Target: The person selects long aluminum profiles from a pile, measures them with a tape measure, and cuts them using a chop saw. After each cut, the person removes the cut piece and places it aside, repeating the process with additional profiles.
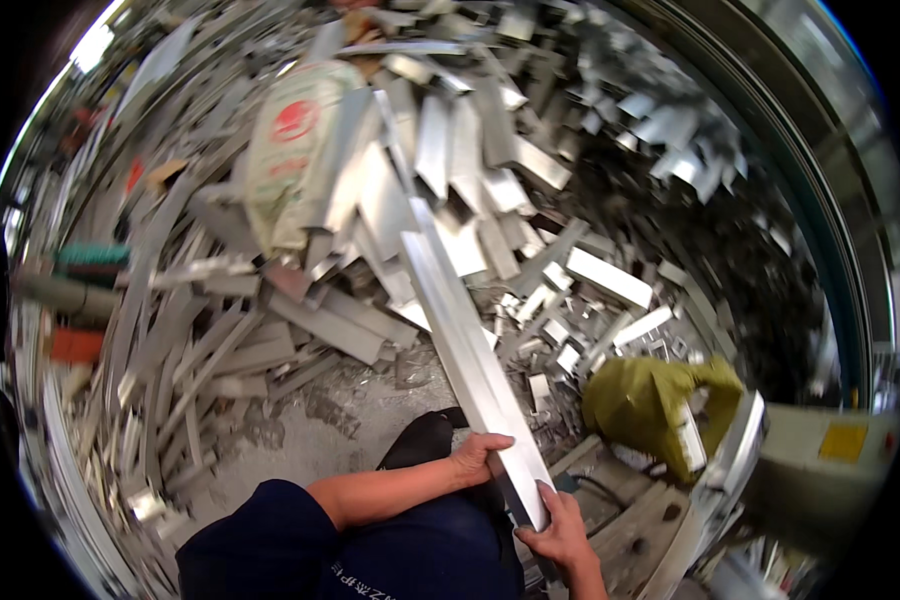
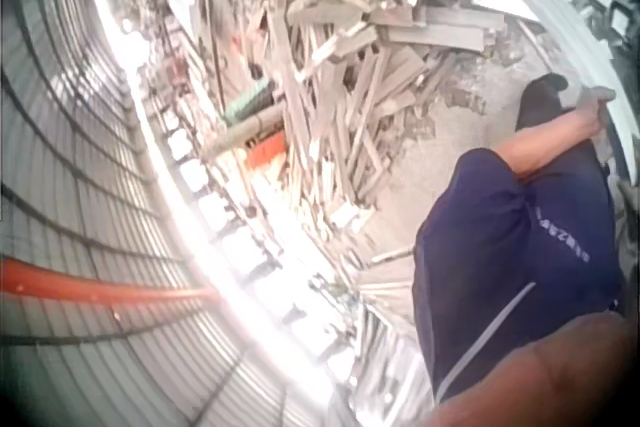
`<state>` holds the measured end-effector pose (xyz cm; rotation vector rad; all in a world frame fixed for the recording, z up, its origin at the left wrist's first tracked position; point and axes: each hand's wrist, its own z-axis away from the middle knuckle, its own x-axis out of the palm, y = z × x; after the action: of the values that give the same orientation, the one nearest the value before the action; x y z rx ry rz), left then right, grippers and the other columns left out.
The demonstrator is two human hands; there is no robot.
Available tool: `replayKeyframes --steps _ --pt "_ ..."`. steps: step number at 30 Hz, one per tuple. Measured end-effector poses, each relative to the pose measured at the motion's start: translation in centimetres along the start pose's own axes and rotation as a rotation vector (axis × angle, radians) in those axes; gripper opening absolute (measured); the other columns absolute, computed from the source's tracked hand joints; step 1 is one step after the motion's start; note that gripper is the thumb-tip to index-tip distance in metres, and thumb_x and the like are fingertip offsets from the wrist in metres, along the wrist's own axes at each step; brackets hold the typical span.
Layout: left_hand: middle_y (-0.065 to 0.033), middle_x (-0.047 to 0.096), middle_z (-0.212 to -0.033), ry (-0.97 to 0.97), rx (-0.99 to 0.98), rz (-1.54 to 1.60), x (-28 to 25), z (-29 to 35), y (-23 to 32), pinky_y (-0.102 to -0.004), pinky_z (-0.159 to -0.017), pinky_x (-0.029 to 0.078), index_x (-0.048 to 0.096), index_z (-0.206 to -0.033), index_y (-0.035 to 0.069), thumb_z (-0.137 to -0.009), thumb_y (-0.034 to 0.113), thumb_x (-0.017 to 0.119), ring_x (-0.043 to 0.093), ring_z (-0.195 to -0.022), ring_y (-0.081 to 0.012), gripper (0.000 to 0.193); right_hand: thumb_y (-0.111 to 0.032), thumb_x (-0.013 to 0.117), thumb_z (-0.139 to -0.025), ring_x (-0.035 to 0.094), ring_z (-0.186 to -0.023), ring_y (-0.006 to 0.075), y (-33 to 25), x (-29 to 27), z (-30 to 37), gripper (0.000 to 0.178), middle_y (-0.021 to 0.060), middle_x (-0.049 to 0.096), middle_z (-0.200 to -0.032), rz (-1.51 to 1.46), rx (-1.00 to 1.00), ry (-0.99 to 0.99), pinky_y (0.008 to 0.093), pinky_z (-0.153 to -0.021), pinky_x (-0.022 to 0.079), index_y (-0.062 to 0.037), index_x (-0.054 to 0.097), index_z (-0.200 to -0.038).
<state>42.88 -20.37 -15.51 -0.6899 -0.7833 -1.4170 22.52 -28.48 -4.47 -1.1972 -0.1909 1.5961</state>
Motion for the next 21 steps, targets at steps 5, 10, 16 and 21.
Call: replayKeyframes --steps 5,10,16,21 --pt "-0.0152 0.066 -0.101 0.212 0.298 0.259 -7.5 3.6 7.6 -0.0499 -0.095 0.050 0.059 -0.110 0.000 -0.076 0.011 0.061 0.064 -0.099 -0.0348 0.036 -0.039 0.083 -0.066 0.054 -0.110 0.0379 -7.3 -1.3 -9.3 0.082 0.0239 0.052 -0.121 0.176 -0.138 -0.158 0.0405 -0.093 0.047 -0.0041 0.051 -0.133" --pt "-0.0094 0.059 -0.113 0.446 0.947 0.222 -17.6 10.9 22.2 -0.0445 -0.100 0.044 0.056 -0.114 0.005 -0.088 0.026 0.057 0.056 -0.108 -0.0280 0.033 -0.023 0.078 -0.074 0.052 -0.114 0.0391 -9.1 -4.1 -12.4 0.065 0.0220 0.049 -0.127 0.246 -0.271 -0.024 0.0424 -0.097 0.045 -0.0022 0.052 -0.130" --pt "-0.0098 0.059 -0.095 1.223 1.125 -0.242 -26.0 22.0 38.1 -0.0392 -0.072 0.045 0.058 -0.103 0.000 -0.082 0.053 0.068 0.053 -0.086 -0.0230 0.057 -0.021 0.076 -0.074 0.055 -0.109 0.0383 -2.8 -4.2 -10.0 0.064 0.0223 0.053 -0.120 0.332 -0.175 0.120 0.0422 -0.093 0.047 -0.0009 0.052 -0.129" --pt "-0.0196 0.066 -0.096 1.212 0.897 -1.251 -29.3 10.8 30.9 -0.0424 -0.075 0.047 0.063 -0.105 -0.004 -0.082 0.041 0.069 0.061 -0.083 -0.0298 0.051 -0.032 0.076 -0.076 0.058 -0.103 0.0356 -0.4 -0.1 -3.7 0.061 0.0198 0.057 -0.115 0.115 0.185 -0.006 0.0416 -0.089 0.049 -0.0054 0.055 -0.127"
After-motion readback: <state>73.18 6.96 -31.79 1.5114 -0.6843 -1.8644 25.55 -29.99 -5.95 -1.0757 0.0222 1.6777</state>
